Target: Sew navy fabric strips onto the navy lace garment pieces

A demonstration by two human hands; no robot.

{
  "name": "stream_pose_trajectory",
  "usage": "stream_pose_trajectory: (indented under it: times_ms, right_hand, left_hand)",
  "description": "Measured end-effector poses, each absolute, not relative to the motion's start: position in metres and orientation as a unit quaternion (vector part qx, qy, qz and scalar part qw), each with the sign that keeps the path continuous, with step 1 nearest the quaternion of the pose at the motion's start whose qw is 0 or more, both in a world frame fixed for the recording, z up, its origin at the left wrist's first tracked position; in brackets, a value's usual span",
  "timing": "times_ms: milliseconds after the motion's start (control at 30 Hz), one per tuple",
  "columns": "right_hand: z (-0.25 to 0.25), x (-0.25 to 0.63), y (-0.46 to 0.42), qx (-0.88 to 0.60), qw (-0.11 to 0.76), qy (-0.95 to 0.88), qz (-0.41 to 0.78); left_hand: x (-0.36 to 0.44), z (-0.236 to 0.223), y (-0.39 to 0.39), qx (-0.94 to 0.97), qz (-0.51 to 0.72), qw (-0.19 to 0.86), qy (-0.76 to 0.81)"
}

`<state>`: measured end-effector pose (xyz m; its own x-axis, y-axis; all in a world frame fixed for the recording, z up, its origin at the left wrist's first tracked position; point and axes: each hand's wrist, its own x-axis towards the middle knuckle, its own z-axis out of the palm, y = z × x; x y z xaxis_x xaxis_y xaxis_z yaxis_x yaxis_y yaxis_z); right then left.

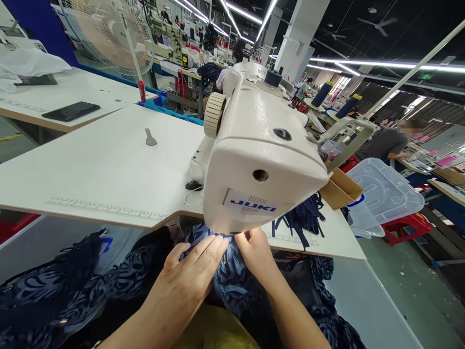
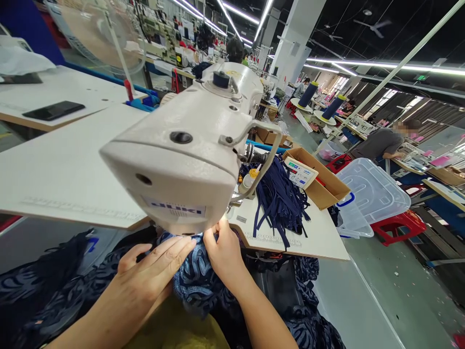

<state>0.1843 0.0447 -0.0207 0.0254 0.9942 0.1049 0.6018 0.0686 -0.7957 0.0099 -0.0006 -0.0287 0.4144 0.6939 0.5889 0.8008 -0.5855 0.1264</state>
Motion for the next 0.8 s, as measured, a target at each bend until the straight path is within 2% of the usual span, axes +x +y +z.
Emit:
stream_pose_trajectory:
  times_ms: [800]
  right_hand:
    - [-0.0281, 0.1851, 0.0470, -0.612, 0.362, -0.641, 0.287]
  left_hand:
    - [0.0099, -0.0239, 0.0003, -0.834, -0.302, 0.118, -0.447]
